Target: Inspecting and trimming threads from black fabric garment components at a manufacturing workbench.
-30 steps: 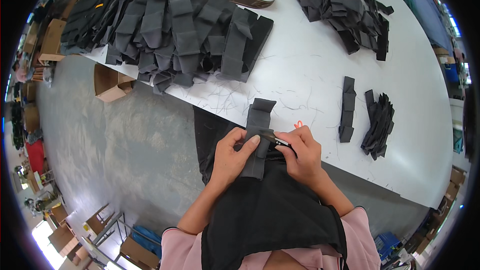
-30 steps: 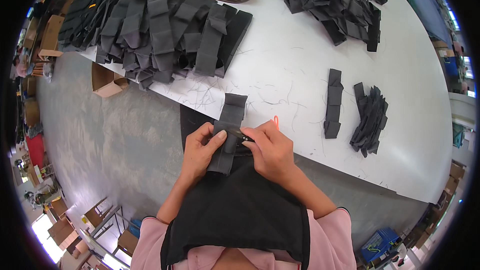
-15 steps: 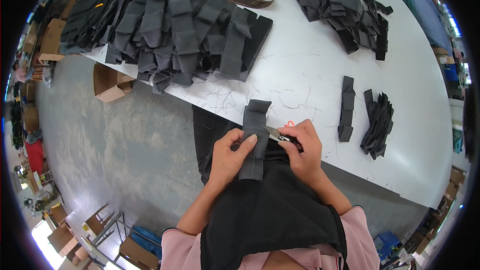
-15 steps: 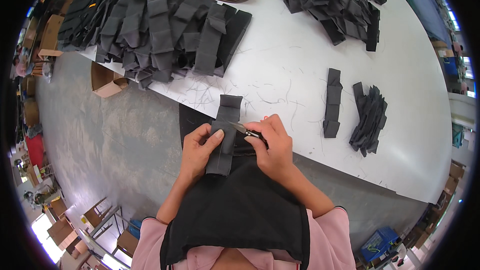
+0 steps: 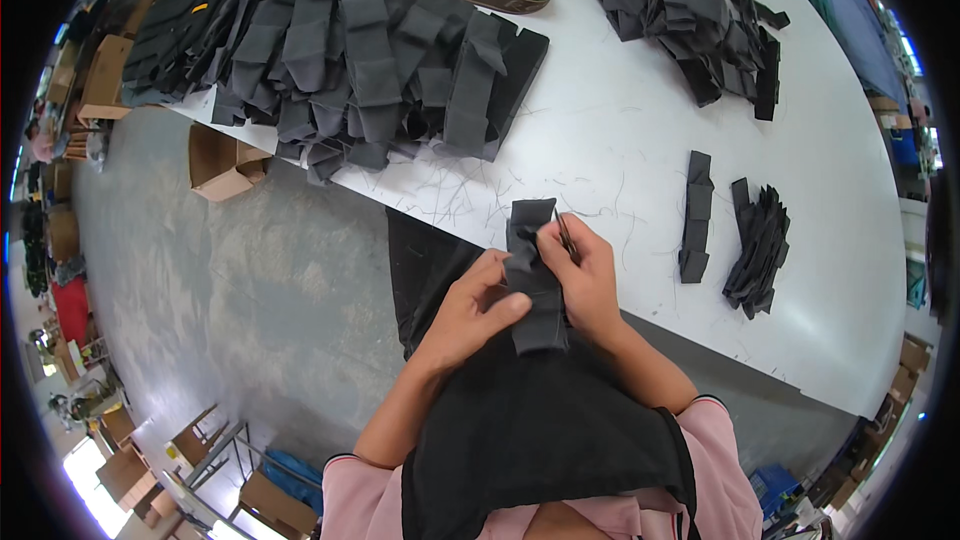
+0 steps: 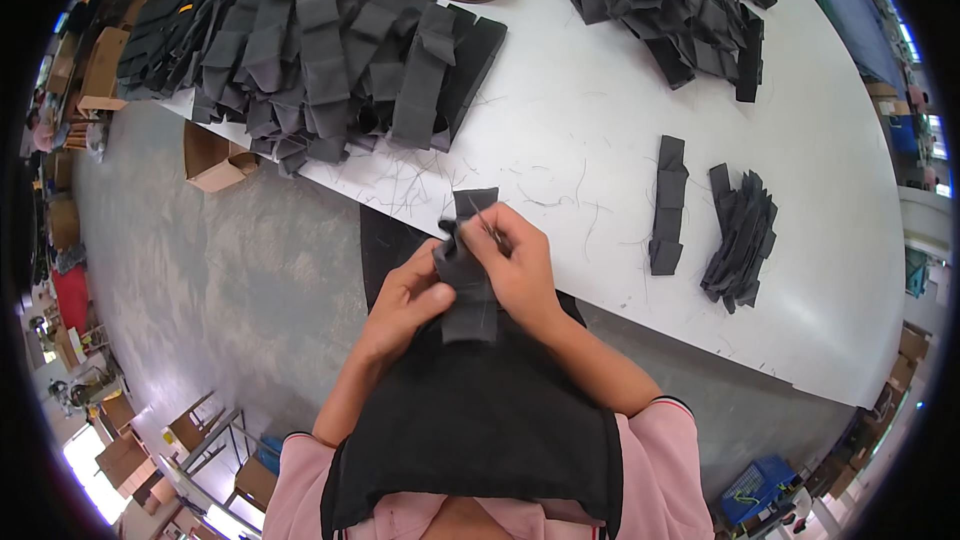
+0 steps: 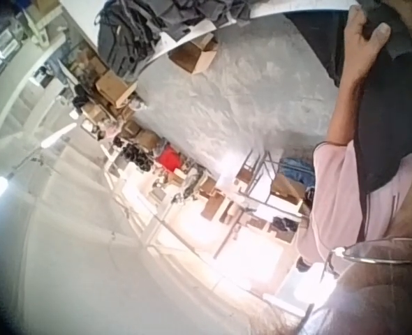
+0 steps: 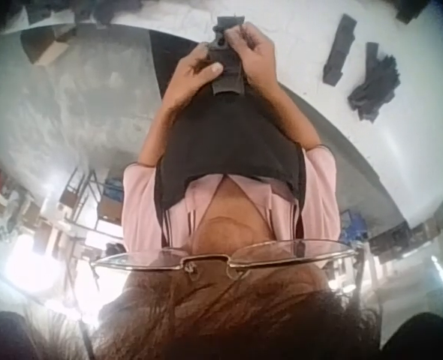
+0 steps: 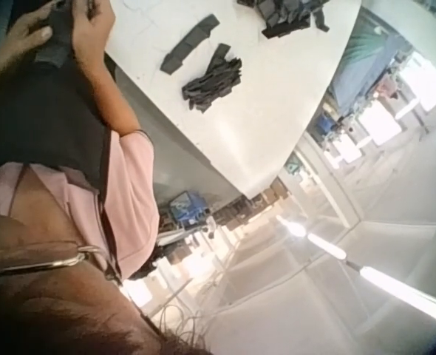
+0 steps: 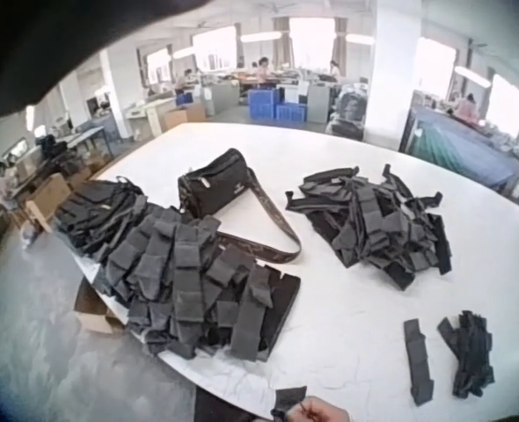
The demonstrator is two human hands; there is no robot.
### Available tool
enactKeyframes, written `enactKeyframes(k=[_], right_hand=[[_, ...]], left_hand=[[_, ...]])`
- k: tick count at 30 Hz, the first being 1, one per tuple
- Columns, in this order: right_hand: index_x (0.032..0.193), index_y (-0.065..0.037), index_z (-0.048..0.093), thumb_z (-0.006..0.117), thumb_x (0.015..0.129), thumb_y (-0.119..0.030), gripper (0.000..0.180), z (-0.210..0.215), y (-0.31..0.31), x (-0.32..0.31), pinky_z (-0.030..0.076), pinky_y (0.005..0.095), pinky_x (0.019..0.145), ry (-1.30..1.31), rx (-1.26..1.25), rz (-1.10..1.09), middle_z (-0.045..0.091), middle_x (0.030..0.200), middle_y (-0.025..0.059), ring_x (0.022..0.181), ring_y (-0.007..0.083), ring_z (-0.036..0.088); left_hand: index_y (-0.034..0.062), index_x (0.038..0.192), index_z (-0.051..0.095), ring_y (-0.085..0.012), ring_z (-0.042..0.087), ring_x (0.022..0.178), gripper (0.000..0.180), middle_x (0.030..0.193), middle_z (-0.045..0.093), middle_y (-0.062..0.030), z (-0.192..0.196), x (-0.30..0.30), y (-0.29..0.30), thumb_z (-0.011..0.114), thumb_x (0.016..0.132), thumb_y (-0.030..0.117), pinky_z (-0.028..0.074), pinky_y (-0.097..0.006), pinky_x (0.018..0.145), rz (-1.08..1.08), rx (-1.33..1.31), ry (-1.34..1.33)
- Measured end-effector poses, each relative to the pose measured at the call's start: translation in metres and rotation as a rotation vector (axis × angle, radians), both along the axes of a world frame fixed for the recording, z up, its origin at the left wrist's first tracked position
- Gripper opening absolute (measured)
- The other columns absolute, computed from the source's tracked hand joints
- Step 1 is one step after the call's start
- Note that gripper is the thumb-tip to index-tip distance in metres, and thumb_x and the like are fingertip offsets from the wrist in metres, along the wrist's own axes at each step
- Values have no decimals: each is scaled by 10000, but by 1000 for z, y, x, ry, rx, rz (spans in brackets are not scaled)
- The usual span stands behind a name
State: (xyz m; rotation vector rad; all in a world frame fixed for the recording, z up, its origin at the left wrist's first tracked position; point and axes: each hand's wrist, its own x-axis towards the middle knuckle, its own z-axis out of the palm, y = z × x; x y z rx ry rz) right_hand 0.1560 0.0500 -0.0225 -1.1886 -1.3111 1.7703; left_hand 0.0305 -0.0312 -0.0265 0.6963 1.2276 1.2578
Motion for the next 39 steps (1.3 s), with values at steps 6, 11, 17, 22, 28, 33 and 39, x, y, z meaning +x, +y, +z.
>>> enactKeyframes(k=[6, 11, 17, 22, 28, 33, 39], right_hand=[[870, -30, 573, 571, 904, -166, 140, -17, 11, -2, 370, 193, 571, 137, -434, 22, 525, 721, -39, 633, 36, 456], [1001, -15, 569, 609, 867, -109, 168, 1, -14, 21, 406, 197, 612, -88, -55, -57, 510, 705, -27, 651, 46, 469], [1017, -40, 596, 715, 762, -96, 287, 6, -27, 44, 469, 228, 613, -340, 360, 113, 605, 750, 35, 651, 97, 569], [967, -58, 629, 715, 743, -97, 244, 23, -15, 40, 470, 247, 547, -435, 507, 247, 627, 768, 58, 609, 148, 606], [949, -73, 635, 714, 720, -86, 242, 26, -11, 41, 441, 267, 501, -429, 572, 257, 607, 730, 44, 566, 171, 584], [924, -98, 640, 719, 700, -123, 239, 30, -4, 37, 379, 313, 473, -642, 910, 324, 542, 674, 26, 525, 198, 515], [932, -71, 645, 715, 692, -76, 250, 39, 5, 33, 402, 289, 506, -653, 983, 449, 558, 676, 56, 548, 209, 531]], left_hand=[[18, 911, 611, -38, 493, 696, 248, 777, 572, 20, 2, -10, 21, 587, 901, 265, 405, -193, 650, 42, -399, -261], [14, 908, 609, -11, 459, 668, 176, 762, 566, 47, 0, -7, 16, 590, 902, 188, 372, -173, 599, 275, -270, -18], [0, 929, 610, 8, 428, 664, 152, 753, 553, 62, -9, -10, 14, 586, 903, 148, 347, -150, 598, 308, -231, -1], [-5, 948, 614, 12, 430, 654, 153, 744, 554, 64, -1, -10, 15, 588, 900, 139, 346, -149, 585, 331, -252, -72], [-18, 971, 610, 15, 426, 637, 167, 730, 553, 63, 4, -7, 17, 588, 894, 129, 346, -150, 573, 361, -251, 24], [-13, 925, 623, 17, 400, 596, 166, 648, 518, 72, 1, -6, 14, 604, 886, 147, 331, -159, 533, 287, -297, 131], [-16, 854, 620, 8, 393, 581, 218, 629, 508, 71, 1, -11, 12, 603, 891, 199, 328, -177, 518, 252, -286, 174]])
